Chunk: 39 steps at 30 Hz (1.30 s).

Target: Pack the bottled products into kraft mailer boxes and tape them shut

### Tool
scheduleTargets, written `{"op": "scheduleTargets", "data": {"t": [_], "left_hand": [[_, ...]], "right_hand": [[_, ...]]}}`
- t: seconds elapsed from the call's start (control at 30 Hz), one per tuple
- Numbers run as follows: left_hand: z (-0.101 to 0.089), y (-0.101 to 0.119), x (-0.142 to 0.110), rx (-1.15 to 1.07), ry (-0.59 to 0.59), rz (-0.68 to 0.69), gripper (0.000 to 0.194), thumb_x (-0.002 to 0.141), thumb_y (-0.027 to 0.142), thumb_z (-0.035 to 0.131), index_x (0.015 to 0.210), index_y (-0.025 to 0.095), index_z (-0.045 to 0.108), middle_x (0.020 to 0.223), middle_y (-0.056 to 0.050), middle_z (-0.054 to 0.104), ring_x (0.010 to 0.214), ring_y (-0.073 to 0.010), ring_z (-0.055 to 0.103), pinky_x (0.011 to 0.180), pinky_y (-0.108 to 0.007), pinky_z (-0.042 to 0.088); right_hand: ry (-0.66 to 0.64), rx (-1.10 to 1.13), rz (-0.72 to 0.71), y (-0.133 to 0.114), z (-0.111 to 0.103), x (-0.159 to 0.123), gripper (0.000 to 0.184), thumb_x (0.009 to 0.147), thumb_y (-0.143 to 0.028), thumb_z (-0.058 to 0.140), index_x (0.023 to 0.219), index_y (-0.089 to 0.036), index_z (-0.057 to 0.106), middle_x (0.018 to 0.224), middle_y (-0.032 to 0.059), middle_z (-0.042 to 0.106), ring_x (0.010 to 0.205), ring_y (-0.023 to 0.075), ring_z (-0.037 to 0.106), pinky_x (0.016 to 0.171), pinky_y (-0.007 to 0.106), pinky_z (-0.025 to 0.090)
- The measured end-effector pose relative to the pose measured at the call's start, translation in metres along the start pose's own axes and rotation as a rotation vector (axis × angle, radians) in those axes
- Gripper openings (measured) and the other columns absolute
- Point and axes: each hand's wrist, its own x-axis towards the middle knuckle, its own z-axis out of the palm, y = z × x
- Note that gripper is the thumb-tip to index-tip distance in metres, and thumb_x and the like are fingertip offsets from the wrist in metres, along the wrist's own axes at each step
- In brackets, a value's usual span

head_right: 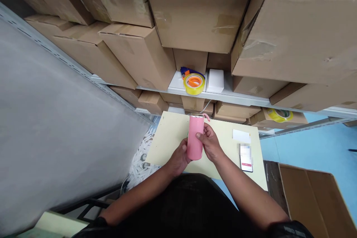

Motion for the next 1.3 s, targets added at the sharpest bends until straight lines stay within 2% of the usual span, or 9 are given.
{"op": "scheduleTargets", "data": {"t": [0.1,0.4,0.53,0.63,0.8,0.9,1.0,1.07,1.3], "left_hand": [[-0.001,0.002,0.0,0.033,-0.012,0.027,0.051,0.073,0.035,0.09,0.115,0.022,0.064,0.125,-0.01,0.067,0.105,-0.0242,0.067,0.085,-0.034,0.054],[-0.007,-0.003,0.003,-0.028,-0.029,-0.195,0.06,0.085,0.059,0.066,0.119,0.011,0.07,0.11,-0.02,0.073,0.103,-0.0375,0.07,0.084,-0.049,0.056],[-0.001,-0.002,0.003,0.074,0.025,-0.048,0.056,0.08,0.051,0.082,0.124,0.019,0.067,0.118,-0.015,0.071,0.106,-0.0313,0.067,0.089,-0.046,0.056],[-0.002,-0.002,0.003,0.143,0.018,-0.006,0.06,0.074,0.042,0.089,0.124,0.019,0.066,0.12,-0.015,0.07,0.105,-0.0299,0.068,0.091,-0.045,0.056],[-0.01,-0.009,0.002,0.065,-0.044,-0.167,0.071,0.079,0.07,0.071,0.116,0.01,0.07,0.109,-0.022,0.073,0.105,-0.0384,0.069,0.089,-0.051,0.055],[-0.009,-0.011,0.002,0.075,-0.01,-0.128,0.068,0.083,0.072,0.066,0.116,0.013,0.068,0.115,-0.019,0.071,0.111,-0.0358,0.066,0.088,-0.047,0.055],[-0.005,-0.007,0.001,0.173,0.048,0.013,0.056,0.078,0.055,0.083,0.118,0.021,0.064,0.122,-0.011,0.068,0.11,-0.0272,0.064,0.085,-0.037,0.054],[-0.004,-0.004,0.001,0.217,0.016,0.024,0.059,0.072,0.044,0.09,0.12,0.022,0.063,0.121,-0.01,0.067,0.106,-0.0254,0.065,0.084,-0.035,0.054],[-0.015,-0.009,0.001,0.119,-0.077,-0.159,0.07,0.079,0.066,0.071,0.125,0.014,0.064,0.111,-0.018,0.07,0.089,-0.0304,0.071,0.068,-0.038,0.055]], "right_hand": [[-0.036,-0.022,0.017,0.001,-0.002,0.0,0.053,0.072,-0.054,0.085,0.112,-0.026,0.064,0.096,0.0037,0.07,0.086,0.0231,0.064,0.073,0.034,0.055],[-0.084,-0.002,0.133,0.009,-0.011,0.003,0.043,0.081,-0.052,0.074,0.113,-0.028,0.059,0.078,-0.0021,0.06,0.055,0.0151,0.05,0.042,0.025,0.037],[-0.035,-0.04,0.007,0.009,-0.006,0.003,0.051,0.075,-0.044,0.085,0.116,-0.027,0.062,0.094,0.001,0.066,0.074,0.0171,0.059,0.057,0.026,0.049],[-0.062,-0.031,0.028,0.008,-0.005,0.001,0.052,0.077,-0.048,0.083,0.119,-0.027,0.061,0.091,0.0006,0.066,0.07,0.0174,0.059,0.052,0.025,0.046],[-0.099,-0.016,0.146,0.01,-0.007,-0.001,0.048,0.084,-0.057,0.072,0.118,-0.027,0.058,0.076,-0.0021,0.062,0.048,0.014,0.046,0.038,0.025,0.033],[0.009,-0.07,0.03,0.01,-0.005,0.0,0.052,0.077,-0.052,0.082,0.116,-0.027,0.058,0.088,-0.0004,0.066,0.059,0.0151,0.054,0.049,0.027,0.045],[0.13,-0.131,-0.111,0.01,-0.003,0.0,0.067,0.064,-0.048,0.093,0.116,-0.028,0.056,0.108,0.0034,0.067,0.09,0.0219,0.063,0.074,0.034,0.056],[0.137,-0.175,-0.119,0.009,-0.004,-0.001,0.068,0.066,-0.052,0.092,0.119,-0.028,0.056,0.111,0.0048,0.067,0.097,0.0243,0.063,0.077,0.035,0.056],[-0.059,-0.034,0.075,0.008,-0.013,-0.012,0.053,0.086,-0.063,0.068,0.125,-0.028,0.057,0.084,0.0011,0.069,0.051,0.017,0.054,0.043,0.03,0.042]]}}
